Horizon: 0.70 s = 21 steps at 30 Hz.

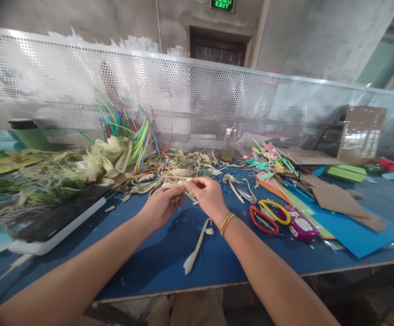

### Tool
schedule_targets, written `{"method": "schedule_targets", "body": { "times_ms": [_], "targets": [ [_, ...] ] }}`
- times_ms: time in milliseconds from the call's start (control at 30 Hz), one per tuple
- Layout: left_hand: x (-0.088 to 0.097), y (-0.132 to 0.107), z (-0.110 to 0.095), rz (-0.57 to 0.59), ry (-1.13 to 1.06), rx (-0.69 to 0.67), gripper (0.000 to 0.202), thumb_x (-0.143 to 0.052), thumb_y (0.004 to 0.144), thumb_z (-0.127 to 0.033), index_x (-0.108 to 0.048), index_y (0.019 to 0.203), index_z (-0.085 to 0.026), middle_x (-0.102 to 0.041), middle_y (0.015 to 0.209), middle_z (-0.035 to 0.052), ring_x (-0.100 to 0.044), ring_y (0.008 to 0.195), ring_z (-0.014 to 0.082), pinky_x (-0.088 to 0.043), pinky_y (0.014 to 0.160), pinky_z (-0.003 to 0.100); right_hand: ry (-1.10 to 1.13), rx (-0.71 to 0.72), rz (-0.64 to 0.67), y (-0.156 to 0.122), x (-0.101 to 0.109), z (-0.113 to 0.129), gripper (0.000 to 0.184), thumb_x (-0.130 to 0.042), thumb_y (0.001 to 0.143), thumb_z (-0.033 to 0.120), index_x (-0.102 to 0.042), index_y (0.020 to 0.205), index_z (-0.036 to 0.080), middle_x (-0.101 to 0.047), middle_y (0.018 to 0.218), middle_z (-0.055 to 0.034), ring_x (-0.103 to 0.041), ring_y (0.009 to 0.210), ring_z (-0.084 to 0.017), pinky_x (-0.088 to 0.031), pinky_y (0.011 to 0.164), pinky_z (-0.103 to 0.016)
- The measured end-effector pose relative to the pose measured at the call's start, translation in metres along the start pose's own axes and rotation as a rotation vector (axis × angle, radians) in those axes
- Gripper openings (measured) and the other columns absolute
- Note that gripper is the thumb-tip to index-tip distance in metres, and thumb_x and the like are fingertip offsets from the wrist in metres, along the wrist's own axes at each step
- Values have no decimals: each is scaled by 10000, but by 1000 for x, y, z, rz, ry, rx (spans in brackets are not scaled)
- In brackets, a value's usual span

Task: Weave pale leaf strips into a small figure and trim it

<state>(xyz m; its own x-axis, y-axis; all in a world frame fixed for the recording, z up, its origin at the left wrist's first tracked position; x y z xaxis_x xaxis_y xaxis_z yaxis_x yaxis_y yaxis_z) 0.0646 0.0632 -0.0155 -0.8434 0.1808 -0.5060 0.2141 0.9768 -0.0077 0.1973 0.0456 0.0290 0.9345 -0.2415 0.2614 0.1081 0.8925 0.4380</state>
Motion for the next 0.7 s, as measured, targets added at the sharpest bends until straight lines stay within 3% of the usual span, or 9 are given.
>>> {"method": "schedule_targets", "body": {
  "times_ms": [100, 433, 567, 700],
  "targets": [
    [-3, -2, 3, 31, 46, 10, 240, -823, 584, -232, -599, 608, -150, -539, 571, -57, -481, 534, 54, -418, 570, 195, 86, -69, -5, 1, -1, -7, 245, -682, 731, 413, -682, 712, 168, -674, 706, -24, -581, 661, -148, -447, 653, -266],
    [-4, 0, 9, 64, 8, 123, 219, -721, 726, -350, -662, 862, -187, -641, 815, 5, -584, 694, 103, -467, 629, 216, 97, -140, -5, 1, 3, -13, 239, -689, 680, 391, -649, 629, 161, -561, 557, 18, -436, 527, -101, -344, 524, -244],
    [-4, 0, 5, 90, 90, 60, 220, -777, 675, -321, -634, 769, -183, -570, 719, -39, -499, 595, 61, -438, 590, 192, 71, -109, -3, 0, 1, -10, 215, -684, 685, 368, -654, 649, 159, -599, 603, 2, -481, 575, -115, -380, 567, -250],
    [-1, 0, 3, 70, 187, 6, 252, -781, 663, -340, -601, 711, -169, -473, 597, -55, -402, 499, 55, -308, 453, 189, 38, -92, -2, 0, 1, -9, 207, -682, 696, 364, -660, 661, 161, -603, 624, 0, -484, 594, -119, -392, 590, -256]
  ]
}}
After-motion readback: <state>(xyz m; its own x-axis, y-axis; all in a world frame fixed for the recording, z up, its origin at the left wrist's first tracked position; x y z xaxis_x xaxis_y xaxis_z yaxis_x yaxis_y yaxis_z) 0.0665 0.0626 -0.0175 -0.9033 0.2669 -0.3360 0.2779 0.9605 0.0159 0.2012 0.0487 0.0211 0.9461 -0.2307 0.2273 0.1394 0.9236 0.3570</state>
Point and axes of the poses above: each hand's wrist, its own y-axis towards the middle knuckle, its own x-axis out of the back of the hand, z = x × y, the point moved 8 cm from there along y, towards the middle knuckle
